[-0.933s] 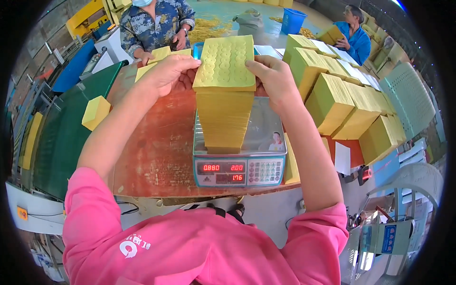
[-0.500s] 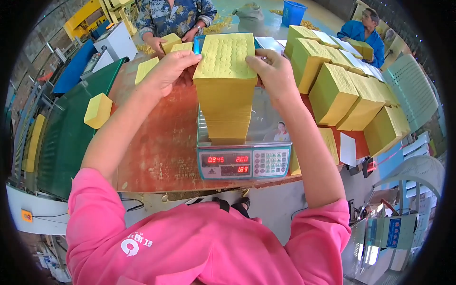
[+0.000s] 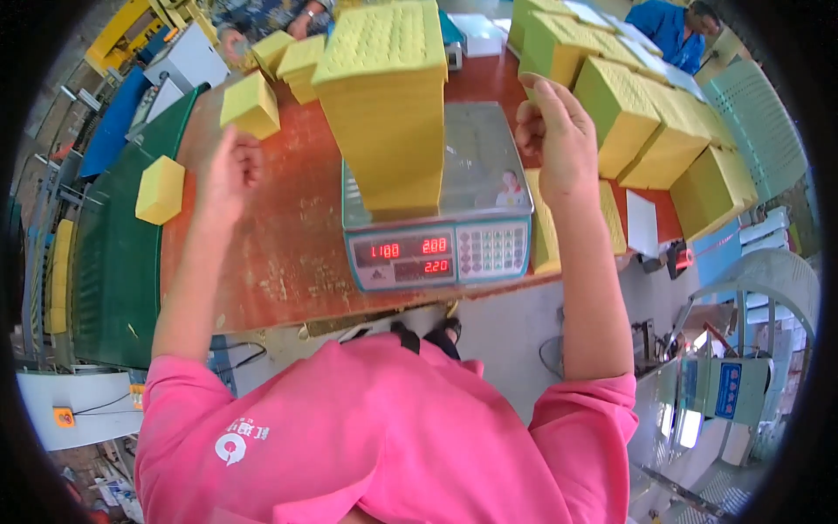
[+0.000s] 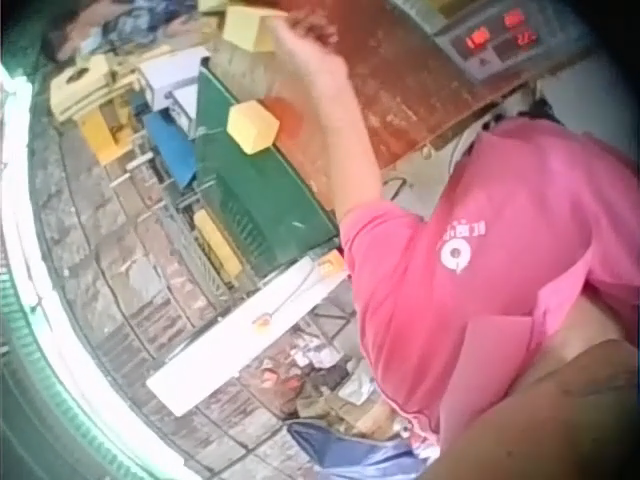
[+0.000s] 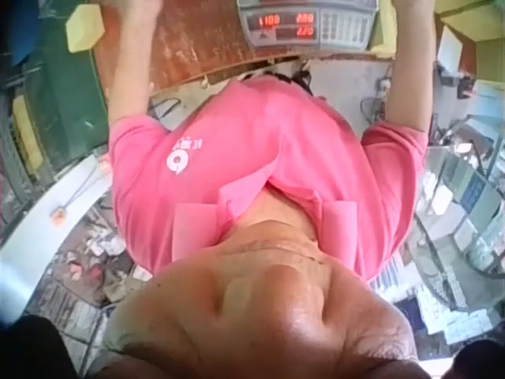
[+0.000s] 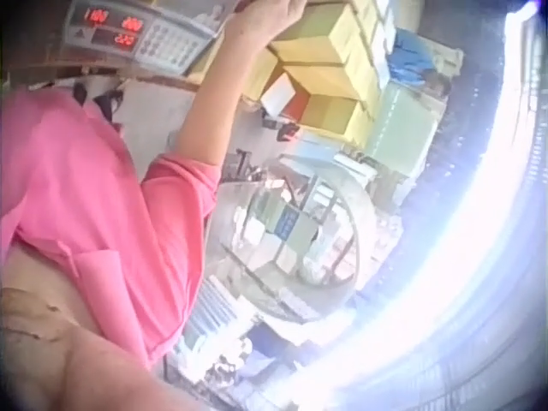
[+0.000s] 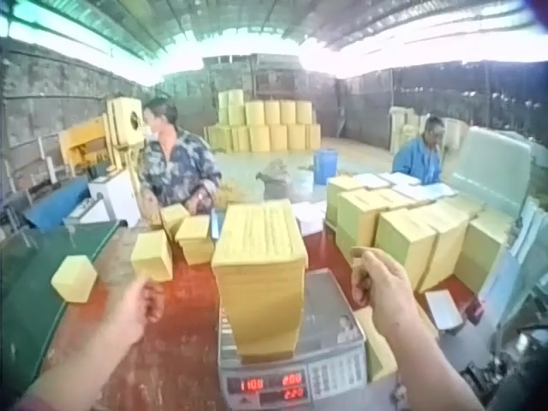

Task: The recorder weighs stacks of yellow paper on a digital scale and organizes them on a table and conveyor belt.

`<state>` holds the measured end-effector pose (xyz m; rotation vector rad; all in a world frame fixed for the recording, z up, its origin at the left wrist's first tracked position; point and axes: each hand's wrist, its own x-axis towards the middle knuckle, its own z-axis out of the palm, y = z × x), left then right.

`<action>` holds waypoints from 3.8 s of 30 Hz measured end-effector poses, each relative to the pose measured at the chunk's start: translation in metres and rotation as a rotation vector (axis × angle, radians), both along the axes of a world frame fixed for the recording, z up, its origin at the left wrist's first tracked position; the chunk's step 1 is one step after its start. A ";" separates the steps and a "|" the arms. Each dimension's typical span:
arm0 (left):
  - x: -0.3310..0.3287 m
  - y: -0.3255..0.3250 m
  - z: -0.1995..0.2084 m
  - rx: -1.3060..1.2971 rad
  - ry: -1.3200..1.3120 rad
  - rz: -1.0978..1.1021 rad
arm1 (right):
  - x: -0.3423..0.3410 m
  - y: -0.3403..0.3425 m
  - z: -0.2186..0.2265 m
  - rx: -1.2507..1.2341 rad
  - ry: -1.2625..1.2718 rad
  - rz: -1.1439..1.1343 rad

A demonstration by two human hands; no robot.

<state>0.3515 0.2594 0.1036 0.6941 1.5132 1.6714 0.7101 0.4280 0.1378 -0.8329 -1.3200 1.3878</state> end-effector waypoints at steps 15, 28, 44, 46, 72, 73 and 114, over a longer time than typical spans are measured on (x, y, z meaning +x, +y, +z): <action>-0.016 -0.020 -0.008 -0.022 -0.072 0.047 | 0.007 -0.005 -0.052 -0.116 0.037 0.071; 0.002 0.002 0.013 0.050 -0.003 -0.079 | 0.009 0.009 -0.055 -0.096 0.047 0.110; 0.089 0.066 0.100 0.369 1.133 -0.304 | 0.015 -0.001 -0.064 -0.204 0.036 0.174; 0.090 0.068 0.106 0.281 1.097 -0.346 | 0.020 0.001 -0.070 -0.204 0.035 0.171; 0.114 0.064 0.101 0.484 1.497 -0.097 | 0.031 -0.020 -0.038 -0.194 0.075 0.217; 0.120 0.064 0.097 0.610 1.533 -0.055 | 0.034 -0.025 -0.027 -0.200 0.073 0.204; 0.110 0.033 0.052 0.429 0.656 0.203 | 0.111 0.051 -0.078 0.338 -0.675 -0.059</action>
